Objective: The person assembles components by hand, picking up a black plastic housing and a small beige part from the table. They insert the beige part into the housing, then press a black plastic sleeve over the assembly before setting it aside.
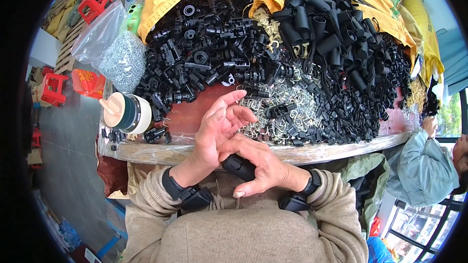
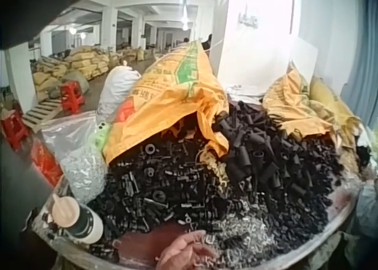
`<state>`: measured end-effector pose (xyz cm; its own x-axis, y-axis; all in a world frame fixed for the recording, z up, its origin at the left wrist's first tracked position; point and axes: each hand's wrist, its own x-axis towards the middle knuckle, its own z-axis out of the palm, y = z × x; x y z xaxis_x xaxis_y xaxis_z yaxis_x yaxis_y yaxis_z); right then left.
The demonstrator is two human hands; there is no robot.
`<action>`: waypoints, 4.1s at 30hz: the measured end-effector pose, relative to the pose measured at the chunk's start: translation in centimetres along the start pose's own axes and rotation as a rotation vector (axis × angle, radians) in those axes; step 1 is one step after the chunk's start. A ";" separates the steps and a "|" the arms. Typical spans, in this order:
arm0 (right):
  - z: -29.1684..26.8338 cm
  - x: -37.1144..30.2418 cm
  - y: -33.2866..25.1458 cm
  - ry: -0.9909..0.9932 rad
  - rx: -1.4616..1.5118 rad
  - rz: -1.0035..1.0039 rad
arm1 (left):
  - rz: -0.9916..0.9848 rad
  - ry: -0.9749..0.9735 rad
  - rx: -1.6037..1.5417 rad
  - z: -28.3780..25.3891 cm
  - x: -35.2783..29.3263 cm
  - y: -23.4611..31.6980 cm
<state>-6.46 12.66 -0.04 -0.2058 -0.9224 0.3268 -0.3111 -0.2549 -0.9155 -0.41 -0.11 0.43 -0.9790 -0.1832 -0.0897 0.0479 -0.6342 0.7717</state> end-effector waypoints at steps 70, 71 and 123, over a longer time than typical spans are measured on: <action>-9.4 1.7 -1.0 -0.618 0.186 0.287 | -0.143 -0.405 0.948 -2.6 1.1 -0.2; -9.6 1.9 -0.7 -0.605 0.117 0.182 | -0.122 -0.384 0.954 -3.0 1.4 -0.5; -8.7 -0.2 1.3 -0.735 0.620 0.313 | -0.555 -0.704 0.672 -3.3 1.9 2.2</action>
<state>-14.92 15.00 0.79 0.4918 -0.8705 0.0169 0.2392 0.1164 -0.9640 -1.51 -4.40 -0.11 -0.7355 0.5998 -0.3150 -0.3382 0.0778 0.9378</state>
